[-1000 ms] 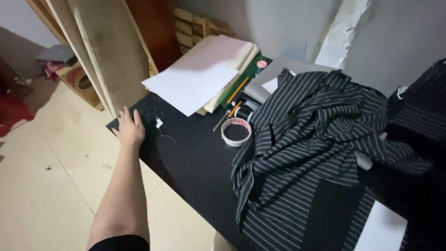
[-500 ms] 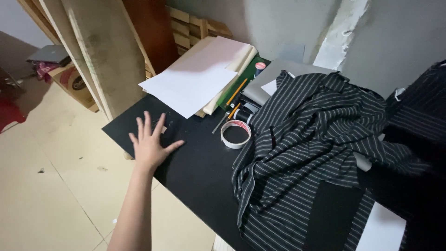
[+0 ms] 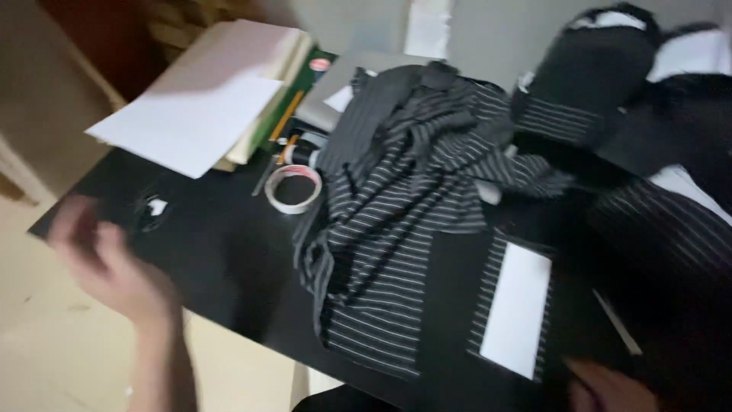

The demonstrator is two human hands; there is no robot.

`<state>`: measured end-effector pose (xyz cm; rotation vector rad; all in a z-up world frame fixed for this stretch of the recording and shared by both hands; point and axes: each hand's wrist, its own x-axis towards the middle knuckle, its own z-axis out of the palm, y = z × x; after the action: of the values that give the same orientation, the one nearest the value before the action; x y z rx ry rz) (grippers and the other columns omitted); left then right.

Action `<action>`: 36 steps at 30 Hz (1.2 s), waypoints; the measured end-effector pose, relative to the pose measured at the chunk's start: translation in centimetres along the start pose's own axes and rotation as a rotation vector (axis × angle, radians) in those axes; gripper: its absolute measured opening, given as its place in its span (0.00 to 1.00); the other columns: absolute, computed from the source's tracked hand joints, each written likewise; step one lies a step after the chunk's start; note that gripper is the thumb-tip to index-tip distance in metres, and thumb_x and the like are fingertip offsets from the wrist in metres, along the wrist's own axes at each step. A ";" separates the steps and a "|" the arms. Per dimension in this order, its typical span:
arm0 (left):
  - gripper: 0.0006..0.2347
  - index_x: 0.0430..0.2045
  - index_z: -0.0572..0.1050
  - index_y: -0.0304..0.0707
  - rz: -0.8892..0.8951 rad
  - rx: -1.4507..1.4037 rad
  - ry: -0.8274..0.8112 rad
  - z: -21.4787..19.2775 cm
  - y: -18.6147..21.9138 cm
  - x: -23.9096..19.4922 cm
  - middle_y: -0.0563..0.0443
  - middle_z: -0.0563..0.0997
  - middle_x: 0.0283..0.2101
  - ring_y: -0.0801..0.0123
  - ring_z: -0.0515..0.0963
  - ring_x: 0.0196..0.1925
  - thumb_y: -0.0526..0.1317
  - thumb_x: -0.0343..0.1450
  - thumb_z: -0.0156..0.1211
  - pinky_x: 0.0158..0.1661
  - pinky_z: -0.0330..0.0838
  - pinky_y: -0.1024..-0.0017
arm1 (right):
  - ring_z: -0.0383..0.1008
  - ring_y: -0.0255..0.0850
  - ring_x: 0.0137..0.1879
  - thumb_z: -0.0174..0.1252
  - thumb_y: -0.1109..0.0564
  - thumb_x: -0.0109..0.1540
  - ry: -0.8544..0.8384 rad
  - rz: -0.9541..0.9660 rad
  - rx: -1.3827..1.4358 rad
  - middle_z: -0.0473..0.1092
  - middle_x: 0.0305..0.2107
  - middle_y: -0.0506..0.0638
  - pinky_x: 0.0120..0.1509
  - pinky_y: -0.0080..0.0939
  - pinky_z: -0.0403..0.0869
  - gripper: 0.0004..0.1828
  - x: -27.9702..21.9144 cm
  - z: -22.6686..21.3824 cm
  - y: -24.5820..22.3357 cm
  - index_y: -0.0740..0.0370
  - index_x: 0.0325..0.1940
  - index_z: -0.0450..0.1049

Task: Cutting a rectangular piece of striped fabric using a paper template and scissors on a workshop table.

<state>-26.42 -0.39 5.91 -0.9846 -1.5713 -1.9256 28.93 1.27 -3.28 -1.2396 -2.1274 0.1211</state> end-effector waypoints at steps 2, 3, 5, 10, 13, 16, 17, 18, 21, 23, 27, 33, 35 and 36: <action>0.10 0.44 0.64 0.25 0.095 -0.027 -0.145 2.2 7.7 -4.0 0.36 0.66 0.46 0.51 0.67 0.52 0.38 0.78 0.45 0.54 0.63 0.61 | 0.77 0.39 0.42 0.62 0.59 0.50 0.018 0.039 -0.034 0.75 0.39 0.49 0.50 0.39 0.74 0.17 4.7 0.7 -3.5 0.53 0.43 0.76; 0.08 0.41 0.69 0.33 -0.012 -0.052 -0.476 3.5 10.5 -6.0 0.44 0.71 0.44 0.58 0.70 0.49 0.36 0.71 0.49 0.51 0.63 0.66 | 0.73 0.44 0.49 0.57 0.56 0.53 -0.028 0.142 -0.086 0.72 0.45 0.51 0.55 0.46 0.68 0.17 5.1 1.2 -4.2 0.55 0.46 0.73; 0.09 0.37 0.74 0.41 -0.117 -0.088 -0.816 5.3 14.1 -9.1 0.52 0.76 0.41 0.65 0.73 0.45 0.33 0.65 0.53 0.49 0.63 0.70 | 0.68 0.50 0.56 0.52 0.52 0.56 -0.066 0.258 -0.147 0.69 0.50 0.53 0.60 0.52 0.63 0.18 6.3 1.4 -5.4 0.57 0.48 0.71; 0.18 0.46 0.70 0.48 0.313 0.454 -0.874 7.6 12.1 -11.7 0.41 0.65 0.57 0.46 0.63 0.60 0.49 0.64 0.57 0.48 0.60 0.48 | 0.67 0.44 0.55 0.57 0.50 0.54 -0.173 0.439 -0.016 0.70 0.48 0.47 0.55 0.46 0.67 0.22 8.8 -0.1 -6.8 0.54 0.52 0.70; 0.44 0.62 0.54 0.39 0.222 0.850 -0.897 7.8 7.1 -11.9 0.34 0.59 0.62 0.36 0.59 0.62 0.66 0.55 0.59 0.50 0.62 0.40 | 0.67 0.43 0.55 0.58 0.51 0.54 -0.161 0.412 0.067 0.71 0.46 0.45 0.56 0.46 0.68 0.23 8.3 -0.2 -6.0 0.51 0.53 0.70; 0.45 0.59 0.61 0.39 0.397 1.095 -0.852 6.8 5.0 -12.9 0.53 0.70 0.37 0.59 0.71 0.43 0.65 0.50 0.62 0.54 0.65 0.54 | 0.71 0.40 0.52 0.57 0.53 0.54 -0.157 0.411 0.109 0.74 0.43 0.43 0.54 0.41 0.70 0.18 7.5 0.1 -5.4 0.51 0.49 0.73; 0.45 0.59 0.61 0.39 0.402 1.098 -0.837 6.8 4.6 -12.9 0.53 0.70 0.37 0.59 0.71 0.43 0.65 0.50 0.62 0.54 0.65 0.54 | 0.71 0.40 0.52 0.57 0.53 0.54 -0.147 0.402 0.115 0.74 0.43 0.43 0.54 0.41 0.70 0.18 7.0 0.4 -5.0 0.51 0.49 0.73; 0.33 0.45 0.66 0.43 0.392 1.065 -0.897 6.8 4.2 -12.8 0.54 0.72 0.34 0.60 0.73 0.41 0.64 0.53 0.60 0.55 0.64 0.52 | 0.71 0.38 0.50 0.57 0.52 0.54 -0.150 0.424 0.134 0.75 0.42 0.41 0.53 0.40 0.70 0.17 6.6 0.7 -4.6 0.49 0.48 0.74; 0.32 0.47 0.61 0.48 0.184 0.895 -1.106 6.9 7.4 -10.9 0.50 0.68 0.43 0.53 0.71 0.45 0.68 0.56 0.54 0.50 0.66 0.50 | 0.71 0.33 0.53 0.60 0.55 0.52 -0.242 0.597 0.083 0.75 0.42 0.35 0.55 0.38 0.71 0.18 6.3 1.1 -4.4 0.42 0.46 0.76; 0.43 0.62 0.51 0.50 -0.022 0.748 -1.241 7.0 8.7 -11.0 0.44 0.63 0.56 0.46 0.66 0.52 0.72 0.56 0.49 0.44 0.69 0.50 | 0.69 0.29 0.57 0.63 0.59 0.50 -0.329 0.745 0.011 0.75 0.44 0.31 0.58 0.38 0.73 0.22 6.7 1.7 -3.5 0.36 0.46 0.76; 0.39 0.60 0.52 0.59 0.219 0.790 -1.425 7.7 7.4 -13.6 0.52 0.66 0.46 0.55 0.68 0.42 0.62 0.56 0.63 0.34 0.73 0.59 | 0.64 0.25 0.64 0.58 0.45 0.57 -0.895 0.734 -0.126 0.69 0.54 0.27 0.69 0.30 0.65 0.22 5.1 6.0 5.9 0.30 0.55 0.70; 0.20 0.41 0.72 0.48 -0.149 0.144 -1.267 12.7 9.1 -5.2 0.53 0.78 0.46 0.63 0.77 0.49 0.29 0.56 0.52 0.49 0.67 0.67 | 0.75 0.19 0.57 0.61 0.44 0.56 -0.949 0.437 -0.019 0.75 0.48 0.26 0.69 0.28 0.67 0.21 6.5 6.5 9.5 0.32 0.54 0.71; 0.16 0.37 0.74 0.42 -0.139 -0.041 -1.155 17.0 10.5 -0.6 0.52 0.79 0.43 0.66 0.77 0.47 0.27 0.58 0.50 0.50 0.66 0.70 | 0.75 0.18 0.58 0.61 0.45 0.55 -0.882 0.456 -0.005 0.76 0.48 0.26 0.71 0.29 0.65 0.19 7.2 5.6 7.0 0.31 0.51 0.75; 0.12 0.34 0.73 0.39 -0.021 -0.066 -0.947 19.7 11.1 1.5 0.50 0.79 0.40 0.63 0.77 0.44 0.29 0.59 0.49 0.46 0.66 0.68 | 0.75 0.23 0.52 0.61 0.49 0.52 -0.572 0.459 0.048 0.78 0.43 0.30 0.60 0.30 0.71 0.15 7.6 4.6 4.0 0.35 0.43 0.78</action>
<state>-14.57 16.13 15.90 -2.1089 -1.9632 -1.5821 26.68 10.66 -4.60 -1.8057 -2.2245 0.8047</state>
